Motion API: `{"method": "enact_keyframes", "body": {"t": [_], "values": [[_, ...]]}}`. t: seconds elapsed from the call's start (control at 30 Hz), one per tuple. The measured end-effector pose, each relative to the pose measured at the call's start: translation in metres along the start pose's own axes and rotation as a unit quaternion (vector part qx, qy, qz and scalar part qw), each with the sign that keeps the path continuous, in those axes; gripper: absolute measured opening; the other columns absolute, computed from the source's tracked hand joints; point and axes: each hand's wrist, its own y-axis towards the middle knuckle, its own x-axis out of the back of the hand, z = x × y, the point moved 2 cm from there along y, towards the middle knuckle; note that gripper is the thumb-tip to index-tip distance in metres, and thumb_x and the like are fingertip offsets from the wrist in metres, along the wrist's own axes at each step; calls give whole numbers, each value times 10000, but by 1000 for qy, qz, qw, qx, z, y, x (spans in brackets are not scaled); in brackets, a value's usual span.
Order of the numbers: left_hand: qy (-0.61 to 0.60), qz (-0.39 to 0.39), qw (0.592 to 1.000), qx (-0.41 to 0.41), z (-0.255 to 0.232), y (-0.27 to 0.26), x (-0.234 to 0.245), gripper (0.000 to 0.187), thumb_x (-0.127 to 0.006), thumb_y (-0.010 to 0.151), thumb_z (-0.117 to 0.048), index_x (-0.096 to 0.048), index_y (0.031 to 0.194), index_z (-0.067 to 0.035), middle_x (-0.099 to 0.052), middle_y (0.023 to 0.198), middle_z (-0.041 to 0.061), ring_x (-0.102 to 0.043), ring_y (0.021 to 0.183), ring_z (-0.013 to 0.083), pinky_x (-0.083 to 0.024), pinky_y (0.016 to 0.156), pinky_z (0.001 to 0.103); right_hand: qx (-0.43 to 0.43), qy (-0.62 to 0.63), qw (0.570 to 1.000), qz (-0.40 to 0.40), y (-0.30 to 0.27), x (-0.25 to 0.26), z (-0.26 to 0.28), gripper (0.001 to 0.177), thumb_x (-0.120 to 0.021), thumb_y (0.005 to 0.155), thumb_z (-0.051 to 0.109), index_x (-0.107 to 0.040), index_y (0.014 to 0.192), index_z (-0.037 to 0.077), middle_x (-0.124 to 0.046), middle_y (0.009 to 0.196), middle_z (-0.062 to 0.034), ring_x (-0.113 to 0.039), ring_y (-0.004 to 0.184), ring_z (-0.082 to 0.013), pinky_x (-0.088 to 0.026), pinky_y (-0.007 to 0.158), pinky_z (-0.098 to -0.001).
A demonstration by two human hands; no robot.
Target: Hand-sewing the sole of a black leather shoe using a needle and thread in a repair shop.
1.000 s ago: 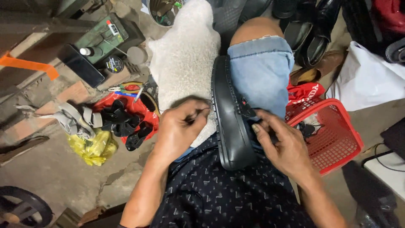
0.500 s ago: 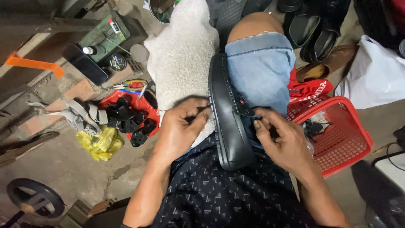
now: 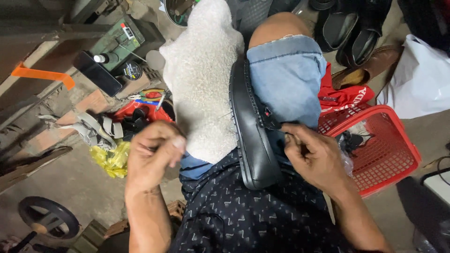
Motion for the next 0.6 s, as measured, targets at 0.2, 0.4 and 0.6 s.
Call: {"method": "enact_keyframes", "body": {"t": [0.2,0.4,0.6], "values": [[348,-204,914,-40,-27,12,-25,290,-699,985,35,-590,1244,105,-642,716,216,-517,532,249,-382,494,335,14,15,1000,3,0,2,1,207,-613,938,-24,-741,1100,-11,-629,561,-156,-595,473,-240,-484,468,-357],[236,-86,968,-30,-16,17,-60,126,-784,882,-20,-672,826,-15,-723,741,132,-618,630,183,-498,594,335,28,5,1000,0,-7,1,-4,211,-655,944,40,-743,1136,27,-650,599,-125,-632,489,-258,-493,454,-359],[226,-87,970,3,-2,24,-74,129,-805,872,-83,-761,981,-29,-623,629,86,-577,585,164,-491,540,315,44,1,999,-6,-5,2,-5,201,-667,935,29,-742,1121,20,-668,635,-112,-630,481,-237,-493,443,-335]]}}
